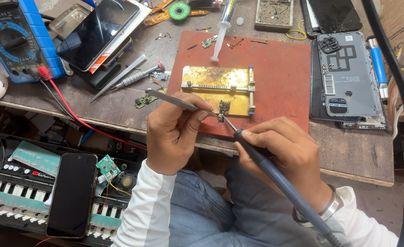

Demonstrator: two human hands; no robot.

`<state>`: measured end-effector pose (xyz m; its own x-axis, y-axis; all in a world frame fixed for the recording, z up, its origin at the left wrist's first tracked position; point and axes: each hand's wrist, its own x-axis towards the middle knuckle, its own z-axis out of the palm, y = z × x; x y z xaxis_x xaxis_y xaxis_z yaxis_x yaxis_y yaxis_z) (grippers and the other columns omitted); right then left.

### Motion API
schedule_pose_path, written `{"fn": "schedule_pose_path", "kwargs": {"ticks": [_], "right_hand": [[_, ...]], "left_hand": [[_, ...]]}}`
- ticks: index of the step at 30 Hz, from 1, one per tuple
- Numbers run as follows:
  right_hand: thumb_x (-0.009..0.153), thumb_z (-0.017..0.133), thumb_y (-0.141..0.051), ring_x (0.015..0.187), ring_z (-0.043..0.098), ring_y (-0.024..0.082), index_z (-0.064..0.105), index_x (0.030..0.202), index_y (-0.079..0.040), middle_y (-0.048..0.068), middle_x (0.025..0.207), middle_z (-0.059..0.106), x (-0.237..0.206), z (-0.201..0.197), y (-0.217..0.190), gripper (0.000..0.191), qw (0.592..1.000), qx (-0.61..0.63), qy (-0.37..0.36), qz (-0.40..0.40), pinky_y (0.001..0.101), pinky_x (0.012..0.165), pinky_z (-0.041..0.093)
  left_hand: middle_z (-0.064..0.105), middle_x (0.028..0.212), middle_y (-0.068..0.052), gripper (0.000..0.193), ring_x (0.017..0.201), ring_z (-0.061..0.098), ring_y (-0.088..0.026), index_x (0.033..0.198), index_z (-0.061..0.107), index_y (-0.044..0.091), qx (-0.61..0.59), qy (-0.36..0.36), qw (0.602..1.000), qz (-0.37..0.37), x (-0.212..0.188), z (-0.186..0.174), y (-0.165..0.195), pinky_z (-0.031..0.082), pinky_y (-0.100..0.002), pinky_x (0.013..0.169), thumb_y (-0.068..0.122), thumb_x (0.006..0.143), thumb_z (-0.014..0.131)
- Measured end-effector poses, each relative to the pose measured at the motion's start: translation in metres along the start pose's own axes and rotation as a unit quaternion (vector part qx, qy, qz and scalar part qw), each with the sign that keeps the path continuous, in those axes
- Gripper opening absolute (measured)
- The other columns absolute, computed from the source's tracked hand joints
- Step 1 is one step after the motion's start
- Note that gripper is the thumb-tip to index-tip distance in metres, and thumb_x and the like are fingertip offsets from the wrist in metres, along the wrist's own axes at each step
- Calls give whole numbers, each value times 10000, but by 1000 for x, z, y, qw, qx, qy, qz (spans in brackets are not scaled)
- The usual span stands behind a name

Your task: The person solders a small component onto a circuit board clamped in a jig on a repair bench. They hold the board with tweezers and a blade while applying a soldering iron to the component's contacts, repositioning the board repeatedly, then set the iron down and reach toward the bench at the end.

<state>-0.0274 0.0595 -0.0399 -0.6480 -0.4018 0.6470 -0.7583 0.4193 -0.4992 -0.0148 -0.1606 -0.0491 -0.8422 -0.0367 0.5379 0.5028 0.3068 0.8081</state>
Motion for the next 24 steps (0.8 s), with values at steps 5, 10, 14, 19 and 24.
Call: {"fn": "schedule_pose_path", "kwargs": {"ticks": [5, 10, 14, 19, 24], "right_hand": [[752, 866, -71, 806, 698, 218, 721, 949, -28, 83, 908, 726, 1, 0, -1, 248, 1000, 0, 0, -1, 317, 695, 546], [742, 872, -78, 789, 690, 224, 716, 923, -24, 91, 891, 718, 4, -3, -3, 245, 1000, -3, -3, 0, 320, 683, 541], [750, 865, -72, 801, 695, 221, 713, 924, -23, 84, 900, 724, 5, -3, -2, 237, 1000, -8, 4, -3, 325, 700, 543], [748, 867, -75, 793, 693, 220, 713, 926, -21, 84, 899, 721, 3, -3, -1, 241, 1000, -6, 0, -1, 318, 688, 542], [750, 870, -82, 783, 692, 207, 716, 922, -26, 80, 894, 722, 3, -2, -1, 237, 1000, -6, 0, 4, 308, 673, 540]], "left_hand": [[697, 1039, -51, 90, 928, 727, -111, 1124, 664, 8, 7, 1, 1000, 4, 0, 0, 0, 581, -237, 798, 6, 1034, 675], [694, 1045, -54, 94, 933, 722, -115, 1128, 662, 7, -4, -1, 1000, 1, 3, -2, 2, 580, -241, 804, 4, 1035, 674], [694, 1043, -57, 91, 928, 723, -117, 1124, 664, 7, -2, 1, 1000, 4, 4, 0, 3, 578, -241, 801, 7, 1034, 675], [696, 1043, -59, 88, 924, 725, -116, 1122, 667, 8, 6, 1, 1000, 8, 4, 0, 1, 579, -240, 797, 10, 1034, 676], [697, 1048, -59, 90, 930, 723, -116, 1126, 667, 9, 1, 0, 1000, 9, 4, 1, 1, 580, -240, 802, 12, 1036, 676]]}}
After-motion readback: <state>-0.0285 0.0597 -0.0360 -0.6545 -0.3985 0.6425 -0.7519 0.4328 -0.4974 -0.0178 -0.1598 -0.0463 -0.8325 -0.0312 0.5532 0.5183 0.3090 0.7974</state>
